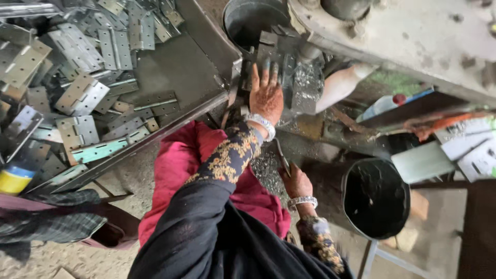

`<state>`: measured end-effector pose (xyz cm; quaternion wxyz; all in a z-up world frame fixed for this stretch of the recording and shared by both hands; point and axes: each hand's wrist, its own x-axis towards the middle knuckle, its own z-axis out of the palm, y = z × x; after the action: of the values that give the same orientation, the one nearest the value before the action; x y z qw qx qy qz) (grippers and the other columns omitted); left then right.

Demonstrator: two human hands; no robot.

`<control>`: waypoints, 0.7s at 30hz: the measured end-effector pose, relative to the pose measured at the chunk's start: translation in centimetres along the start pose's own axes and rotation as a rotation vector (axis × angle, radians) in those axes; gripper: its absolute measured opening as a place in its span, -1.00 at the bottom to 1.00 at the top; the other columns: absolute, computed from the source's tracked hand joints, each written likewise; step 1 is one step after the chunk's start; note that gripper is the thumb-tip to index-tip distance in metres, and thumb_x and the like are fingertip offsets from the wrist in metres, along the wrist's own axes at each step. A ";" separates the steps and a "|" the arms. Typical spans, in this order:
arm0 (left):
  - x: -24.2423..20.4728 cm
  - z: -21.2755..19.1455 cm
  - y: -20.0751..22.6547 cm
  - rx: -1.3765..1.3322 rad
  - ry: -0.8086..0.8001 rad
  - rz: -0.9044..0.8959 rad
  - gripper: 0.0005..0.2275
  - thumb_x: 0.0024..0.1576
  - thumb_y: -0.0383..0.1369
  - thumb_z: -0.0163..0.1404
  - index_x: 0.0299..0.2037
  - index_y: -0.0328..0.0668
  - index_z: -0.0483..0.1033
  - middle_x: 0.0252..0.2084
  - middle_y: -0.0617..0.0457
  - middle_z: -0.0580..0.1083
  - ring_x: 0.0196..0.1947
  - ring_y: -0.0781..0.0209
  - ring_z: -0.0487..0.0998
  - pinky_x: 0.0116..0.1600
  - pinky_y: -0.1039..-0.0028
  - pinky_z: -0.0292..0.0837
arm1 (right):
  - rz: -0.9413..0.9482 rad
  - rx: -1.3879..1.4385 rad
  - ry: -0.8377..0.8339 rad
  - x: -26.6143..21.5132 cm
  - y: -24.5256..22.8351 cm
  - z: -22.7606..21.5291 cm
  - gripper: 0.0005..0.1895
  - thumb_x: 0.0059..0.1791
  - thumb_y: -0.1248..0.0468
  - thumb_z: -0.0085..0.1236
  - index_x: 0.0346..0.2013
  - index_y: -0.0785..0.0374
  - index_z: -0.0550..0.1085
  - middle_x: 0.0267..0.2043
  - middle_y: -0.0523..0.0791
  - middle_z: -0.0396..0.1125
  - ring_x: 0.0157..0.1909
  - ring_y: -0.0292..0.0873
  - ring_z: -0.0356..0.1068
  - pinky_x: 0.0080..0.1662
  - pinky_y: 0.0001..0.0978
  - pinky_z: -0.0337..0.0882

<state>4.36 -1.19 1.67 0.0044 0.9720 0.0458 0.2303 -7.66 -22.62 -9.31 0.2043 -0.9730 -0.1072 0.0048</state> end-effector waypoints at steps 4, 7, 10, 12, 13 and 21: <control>1.2 -0.4 -0.6 -0.075 -0.271 0.017 -0.69 0.24 -0.32 -0.20 -0.11 -0.12 0.68 0.60 -0.06 0.02 0.55 -0.03 -0.05 0.48 -0.13 -0.60 | 0.115 -0.079 -0.202 1.1 -0.1 -1.1 -0.49 0.04 -0.13 0.06 -0.04 0.27 0.44 -0.28 0.19 0.49 -0.26 0.27 0.51 -0.24 0.07 0.50; 1.5 0.1 0.1 -0.070 -0.244 -0.036 -0.69 0.30 -0.29 -0.21 -0.06 -0.14 0.67 0.54 -0.06 0.10 0.55 -0.02 -0.02 0.53 -0.15 -0.59 | -0.024 -0.108 -0.127 0.4 0.7 -1.8 -0.51 0.00 -0.04 0.04 -0.01 0.31 0.42 -0.24 0.17 0.48 -0.24 0.28 0.50 -0.24 0.10 0.50; 3.2 0.7 0.2 -0.004 -0.203 -0.033 -0.70 0.26 -0.29 -0.19 -0.07 -0.10 0.67 0.50 -0.04 0.13 0.55 -0.02 -0.02 0.50 -0.15 -0.58 | 0.092 -0.017 -0.209 0.7 -0.4 -1.6 -0.62 0.02 0.01 -0.01 -0.02 0.19 0.44 -0.23 0.13 0.48 -0.21 0.24 0.52 -0.19 0.07 0.52; 3.7 1.0 0.2 0.016 -0.225 -0.030 -0.70 0.25 -0.29 -0.20 -0.11 -0.08 0.68 0.51 -0.04 0.11 0.55 -0.02 -0.02 0.49 -0.15 -0.58 | 0.263 0.034 -0.208 0.2 -1.6 -1.4 -0.52 0.02 -0.07 0.09 0.10 0.14 0.40 -0.25 0.14 0.46 -0.21 0.28 0.49 -0.17 0.14 0.45; 3.7 1.1 0.0 0.014 -0.230 -0.039 -0.69 0.27 -0.29 -0.20 -0.12 -0.07 0.68 0.52 -0.04 0.11 0.54 -0.01 -0.02 0.49 -0.15 -0.59 | 0.205 0.024 -0.199 0.1 -2.1 -1.6 -0.55 0.03 -0.06 0.12 0.04 0.18 0.41 -0.26 0.15 0.47 -0.20 0.28 0.48 -0.17 0.14 0.45; -4.0 -1.7 -2.1 -0.284 0.064 0.127 -0.57 0.15 -0.10 -0.04 0.11 -0.21 0.53 0.47 -0.17 0.11 0.49 -0.12 0.06 0.48 -0.11 -0.41 | -0.096 0.007 0.302 0.7 -5.7 -8.6 -0.54 -0.07 0.21 0.19 0.10 0.27 0.41 -0.04 0.10 0.47 -0.13 0.21 0.49 -0.15 0.02 0.48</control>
<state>-0.09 0.49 1.33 0.1257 0.9547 -0.0485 0.2654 -7.68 -20.78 0.84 0.2217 -0.9557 -0.1217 -0.1507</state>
